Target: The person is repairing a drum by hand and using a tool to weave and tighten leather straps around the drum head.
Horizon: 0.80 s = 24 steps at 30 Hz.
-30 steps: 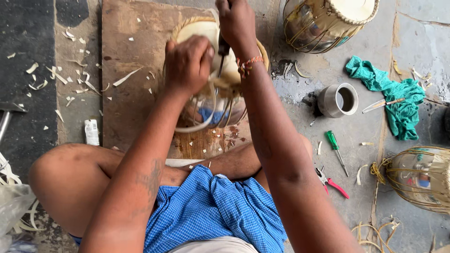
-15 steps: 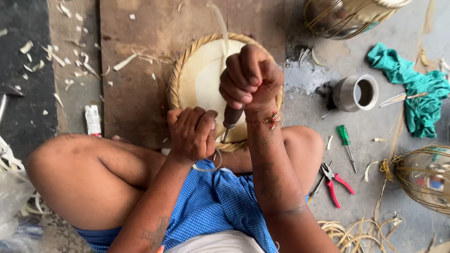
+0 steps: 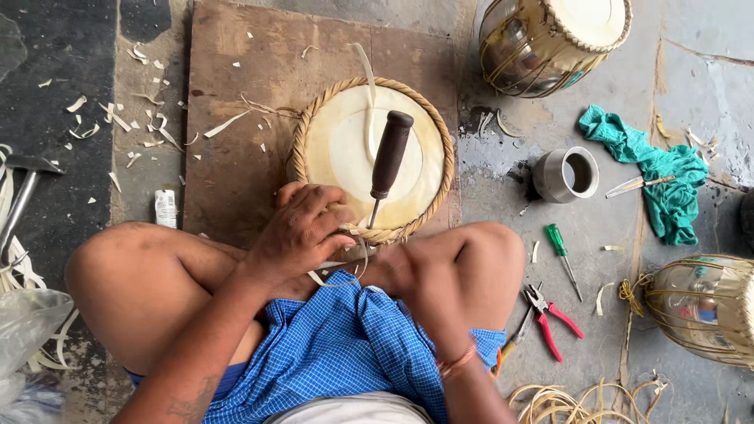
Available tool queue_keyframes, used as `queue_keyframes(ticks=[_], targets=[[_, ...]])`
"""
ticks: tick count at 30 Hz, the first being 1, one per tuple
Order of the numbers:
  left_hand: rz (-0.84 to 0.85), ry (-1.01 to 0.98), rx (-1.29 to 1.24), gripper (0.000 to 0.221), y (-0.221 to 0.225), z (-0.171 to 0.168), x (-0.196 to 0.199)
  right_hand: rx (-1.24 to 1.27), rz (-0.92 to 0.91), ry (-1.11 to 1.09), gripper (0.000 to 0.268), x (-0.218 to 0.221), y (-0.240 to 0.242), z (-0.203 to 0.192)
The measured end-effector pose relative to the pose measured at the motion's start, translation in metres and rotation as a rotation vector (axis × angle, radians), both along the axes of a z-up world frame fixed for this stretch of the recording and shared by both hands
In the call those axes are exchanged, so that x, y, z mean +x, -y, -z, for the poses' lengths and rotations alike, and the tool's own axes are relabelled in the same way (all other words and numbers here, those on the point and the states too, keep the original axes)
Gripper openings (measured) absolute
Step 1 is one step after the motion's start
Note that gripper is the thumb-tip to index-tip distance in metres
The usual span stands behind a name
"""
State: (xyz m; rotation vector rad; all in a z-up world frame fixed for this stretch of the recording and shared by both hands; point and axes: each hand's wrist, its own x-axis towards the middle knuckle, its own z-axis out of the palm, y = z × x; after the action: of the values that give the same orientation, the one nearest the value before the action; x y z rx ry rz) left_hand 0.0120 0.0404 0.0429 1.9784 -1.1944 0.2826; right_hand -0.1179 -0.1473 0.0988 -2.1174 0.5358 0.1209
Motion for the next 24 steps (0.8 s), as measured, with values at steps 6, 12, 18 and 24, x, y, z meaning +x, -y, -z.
queue_keyframes(ticks=[6, 12, 18, 24], targets=[[-0.136, 0.035, -0.041, 0.016, 0.009, 0.016, -0.010, -0.315, -0.220, 0.275, 0.015, -0.020, -0.028, 0.100], [-0.170, 0.098, -0.038, 0.011, 0.013, -0.006, -0.007, -0.392, -0.373, 0.158, 0.010, 0.003, -0.027, 0.118], [-0.484, -0.094, -0.118, 0.020, 0.006, 0.005, -0.060, 0.562, -0.242, 0.067, 0.016, -0.028, -0.020, 0.113], [0.020, -1.687, -0.927, 0.018, 0.018, 0.061, -0.075, 1.360, -0.080, -0.286, 0.012, -0.041, -0.012, 0.119]])
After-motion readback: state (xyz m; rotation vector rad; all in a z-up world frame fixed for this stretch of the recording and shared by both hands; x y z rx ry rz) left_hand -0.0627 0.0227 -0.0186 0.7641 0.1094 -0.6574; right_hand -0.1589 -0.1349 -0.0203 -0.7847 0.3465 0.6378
